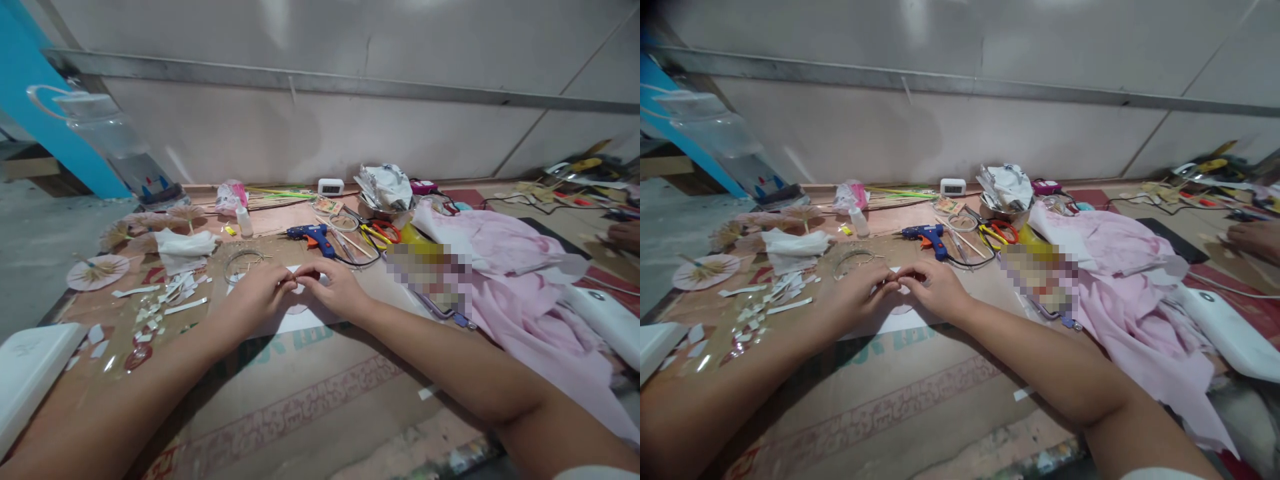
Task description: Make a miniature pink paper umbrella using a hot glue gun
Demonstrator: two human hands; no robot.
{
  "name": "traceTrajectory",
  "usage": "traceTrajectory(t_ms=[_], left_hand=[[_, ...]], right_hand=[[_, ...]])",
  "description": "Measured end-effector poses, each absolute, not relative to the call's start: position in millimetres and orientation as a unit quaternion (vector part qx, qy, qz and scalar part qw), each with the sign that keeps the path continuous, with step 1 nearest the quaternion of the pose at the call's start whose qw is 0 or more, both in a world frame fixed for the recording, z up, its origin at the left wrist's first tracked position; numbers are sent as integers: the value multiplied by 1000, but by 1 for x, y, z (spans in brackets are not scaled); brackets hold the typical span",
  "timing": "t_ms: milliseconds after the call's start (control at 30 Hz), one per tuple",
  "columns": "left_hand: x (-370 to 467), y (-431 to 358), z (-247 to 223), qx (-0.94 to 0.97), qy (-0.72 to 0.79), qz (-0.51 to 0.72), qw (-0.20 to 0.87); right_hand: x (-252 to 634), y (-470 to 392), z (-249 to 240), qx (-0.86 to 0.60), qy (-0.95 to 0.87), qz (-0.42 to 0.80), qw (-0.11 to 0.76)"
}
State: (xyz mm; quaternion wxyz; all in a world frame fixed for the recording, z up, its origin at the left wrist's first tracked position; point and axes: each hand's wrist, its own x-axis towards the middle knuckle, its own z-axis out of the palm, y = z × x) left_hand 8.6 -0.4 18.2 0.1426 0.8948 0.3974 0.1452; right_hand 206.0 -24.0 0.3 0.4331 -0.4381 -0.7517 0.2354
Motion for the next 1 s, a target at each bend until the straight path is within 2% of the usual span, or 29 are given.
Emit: traceTrajectory(t_ms=[300,733,1000], left_hand=[[6,3,11,907,354,197,110],[-4,13,12,907,357,200,95],[-21,24,18,933,296,146,144]], right_hand=[[207,-22,1,-449,-745,242,430],[210,-18,3,-475,-707,293,434],[214,-17,5,-481,-757,267,353]])
